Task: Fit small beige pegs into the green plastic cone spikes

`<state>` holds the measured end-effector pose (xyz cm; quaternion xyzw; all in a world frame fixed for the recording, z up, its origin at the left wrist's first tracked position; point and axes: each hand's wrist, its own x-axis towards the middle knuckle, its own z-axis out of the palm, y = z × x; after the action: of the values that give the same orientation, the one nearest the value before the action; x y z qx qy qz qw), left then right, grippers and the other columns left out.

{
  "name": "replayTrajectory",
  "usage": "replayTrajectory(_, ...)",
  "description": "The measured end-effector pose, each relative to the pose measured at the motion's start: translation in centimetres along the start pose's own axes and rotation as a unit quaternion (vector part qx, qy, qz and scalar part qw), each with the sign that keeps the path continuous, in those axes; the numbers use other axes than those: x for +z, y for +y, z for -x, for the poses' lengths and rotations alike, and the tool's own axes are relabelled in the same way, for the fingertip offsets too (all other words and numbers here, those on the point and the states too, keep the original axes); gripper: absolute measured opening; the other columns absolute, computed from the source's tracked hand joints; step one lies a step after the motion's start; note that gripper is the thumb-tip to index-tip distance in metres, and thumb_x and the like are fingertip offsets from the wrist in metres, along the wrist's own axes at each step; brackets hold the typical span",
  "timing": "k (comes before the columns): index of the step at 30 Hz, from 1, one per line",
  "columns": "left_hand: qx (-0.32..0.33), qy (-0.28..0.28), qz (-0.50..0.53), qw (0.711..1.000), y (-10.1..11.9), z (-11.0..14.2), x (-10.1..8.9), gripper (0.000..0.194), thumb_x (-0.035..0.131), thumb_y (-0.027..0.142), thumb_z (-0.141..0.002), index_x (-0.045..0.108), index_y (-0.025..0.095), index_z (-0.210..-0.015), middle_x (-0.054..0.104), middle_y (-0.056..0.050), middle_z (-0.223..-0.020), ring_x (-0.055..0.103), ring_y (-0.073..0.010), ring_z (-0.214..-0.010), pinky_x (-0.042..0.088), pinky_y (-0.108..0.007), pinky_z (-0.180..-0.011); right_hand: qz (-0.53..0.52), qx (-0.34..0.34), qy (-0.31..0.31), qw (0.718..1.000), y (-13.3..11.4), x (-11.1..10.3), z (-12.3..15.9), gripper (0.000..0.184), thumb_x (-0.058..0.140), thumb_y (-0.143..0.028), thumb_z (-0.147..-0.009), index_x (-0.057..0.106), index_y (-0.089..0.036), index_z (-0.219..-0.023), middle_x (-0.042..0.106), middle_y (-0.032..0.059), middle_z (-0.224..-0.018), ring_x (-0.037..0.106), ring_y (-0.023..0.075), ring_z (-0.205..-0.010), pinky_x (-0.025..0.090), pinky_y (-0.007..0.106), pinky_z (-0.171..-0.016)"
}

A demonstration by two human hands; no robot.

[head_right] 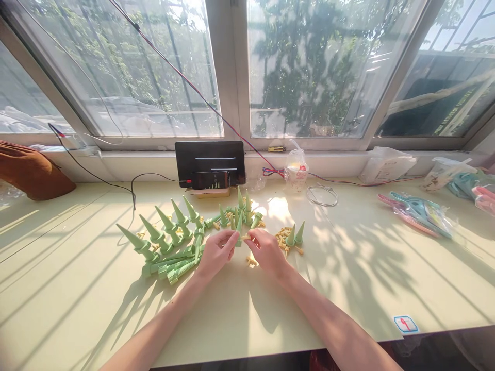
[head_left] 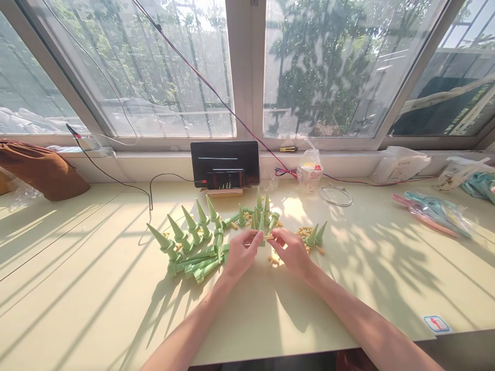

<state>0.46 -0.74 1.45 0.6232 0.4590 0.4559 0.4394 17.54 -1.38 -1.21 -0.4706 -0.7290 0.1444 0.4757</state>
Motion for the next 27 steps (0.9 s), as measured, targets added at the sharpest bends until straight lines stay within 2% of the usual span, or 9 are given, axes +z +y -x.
replayTrajectory(5,-0.003,-0.006,0.005,1.000,-0.03,-0.02,0.01,0.038,0.062,0.051,-0.086,0.073,0.015,-0.093,0.051,0.004,-0.046,0.045,-0.0100,-0.041,0.035,-0.022,-0.043,-0.013,-0.020,0.010,1.000,0.06,-0.04,-0.04,0.020,0.053,-0.035,-0.096,0.066,-0.021,-0.093,0.066,0.0060,-0.083,0.057,0.0161,-0.064,0.048,0.030,-0.064)
replayTrajectory(10,-0.008,-0.011,0.003,1.000,-0.04,0.02,-0.05,0.037,0.061,0.050,-0.087,0.072,0.015,-0.093,0.050,0.004,-0.048,0.042,-0.0086,-0.041,0.035,-0.021,-0.044,-0.007,-0.047,-0.013,0.999,0.11,-0.26,-0.02,0.025,0.050,-0.037,-0.099,0.065,-0.020,-0.087,0.062,0.0042,-0.074,0.055,0.0160,-0.064,0.045,0.028,-0.061)
replayTrajectory(16,-0.010,-0.012,-0.005,1.000,-0.06,0.06,-0.10,0.037,0.059,0.050,-0.088,0.071,0.016,-0.087,0.047,0.005,-0.048,0.041,-0.0080,-0.042,0.034,-0.021,-0.046,-0.019,-0.038,-0.042,0.998,-0.23,-0.52,0.00,0.023,0.049,-0.031,-0.099,0.062,-0.018,-0.085,0.057,0.0016,-0.070,0.051,0.0141,-0.060,0.041,0.027,-0.059)
replayTrajectory(21,-0.010,-0.024,0.000,1.000,-0.21,0.05,-0.14,0.036,0.058,0.051,-0.088,0.066,0.017,-0.081,0.050,0.004,-0.054,0.041,-0.0075,-0.043,0.033,-0.021,-0.044,-0.018,-0.048,-0.045,0.998,0.01,-0.38,0.04,0.025,0.047,-0.032,-0.100,0.060,-0.019,-0.083,0.058,0.0015,-0.069,0.051,0.0142,-0.061,0.040,0.026,-0.060)
replayTrajectory(27,-0.004,-0.031,-0.017,0.999,-0.26,0.01,-0.30,0.036,0.057,0.051,-0.089,0.066,0.017,-0.079,0.047,0.004,-0.050,0.038,-0.0078,-0.042,0.033,-0.021,-0.043,-0.014,-0.043,-0.049,0.998,0.23,-0.34,0.14,0.026,0.047,-0.032,-0.099,0.060,-0.019,-0.082,0.060,0.0017,-0.069,0.051,0.0140,-0.061,0.040,0.026,-0.059)
